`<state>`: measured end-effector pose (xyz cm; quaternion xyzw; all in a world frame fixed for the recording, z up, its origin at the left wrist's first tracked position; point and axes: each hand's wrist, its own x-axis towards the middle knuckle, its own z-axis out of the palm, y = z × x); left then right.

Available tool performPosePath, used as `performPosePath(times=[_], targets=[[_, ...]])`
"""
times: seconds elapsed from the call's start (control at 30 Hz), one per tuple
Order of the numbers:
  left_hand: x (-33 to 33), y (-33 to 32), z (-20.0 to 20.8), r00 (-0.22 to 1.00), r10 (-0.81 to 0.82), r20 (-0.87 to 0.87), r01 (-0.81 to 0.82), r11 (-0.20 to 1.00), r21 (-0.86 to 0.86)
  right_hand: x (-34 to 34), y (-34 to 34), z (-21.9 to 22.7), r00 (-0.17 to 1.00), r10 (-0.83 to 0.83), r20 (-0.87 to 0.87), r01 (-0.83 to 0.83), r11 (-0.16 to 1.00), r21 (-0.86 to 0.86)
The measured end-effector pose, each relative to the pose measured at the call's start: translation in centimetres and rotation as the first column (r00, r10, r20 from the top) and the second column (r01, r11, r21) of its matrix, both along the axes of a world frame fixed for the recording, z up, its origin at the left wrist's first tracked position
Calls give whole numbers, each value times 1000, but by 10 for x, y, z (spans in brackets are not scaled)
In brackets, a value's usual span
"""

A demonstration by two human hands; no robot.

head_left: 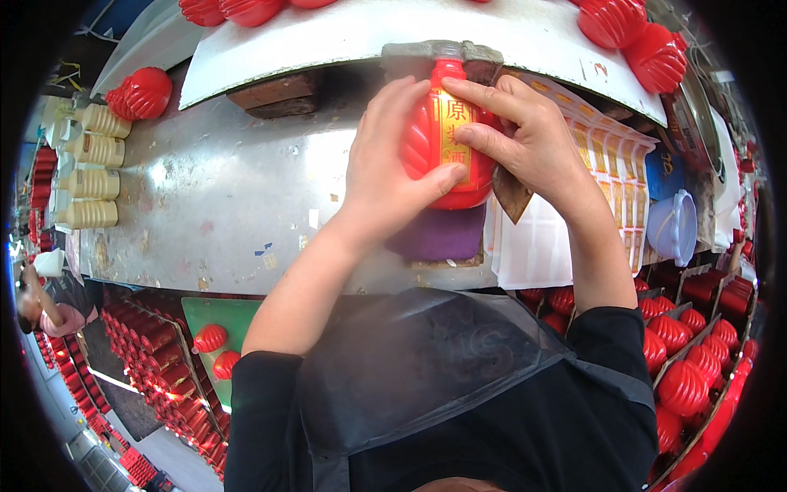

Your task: The person repeatedly picks up red ribbed bottles, applies a gold label to each bottle, smooths the label, and places the labeled bottle on a green tray. The process is repeated for multiple bottles in a continuous sequence.

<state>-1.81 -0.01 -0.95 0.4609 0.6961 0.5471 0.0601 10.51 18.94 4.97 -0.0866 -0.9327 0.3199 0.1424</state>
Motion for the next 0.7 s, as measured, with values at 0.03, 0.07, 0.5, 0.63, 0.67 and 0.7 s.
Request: performPosePath(times=[0.03, 0.07, 0.5, 0.63, 0.67, 0.7], targets=[[0, 0, 0, 1000, -1, -4, 1, 1000, -3, 0, 0, -2, 996, 44, -76, -45, 999, -7], [-1, 0, 0, 1000, -2, -7, 1, 1000, -6, 0, 0, -4, 1000, 11, -4, -11, 1000, -6], [-5, 3, -3, 1000, 1, -2, -1, 1000, 7, -19, 8, 35, 999, 28, 26, -4, 754, -656], [-5, 0, -4, 999, -16, 32, 16, 1000, -1, -22, 2, 25, 915, 151, -374, -100, 983, 154], [-6, -1, -4, 999, -20, 39, 20, 1000, 1, -25, 0, 21, 886, 83, -457, -1, 984, 178], [-6, -2, -4, 996, -40, 79, 40, 999, 7, -16, -1, 21, 867, 94, -489, 65, 952, 298]])
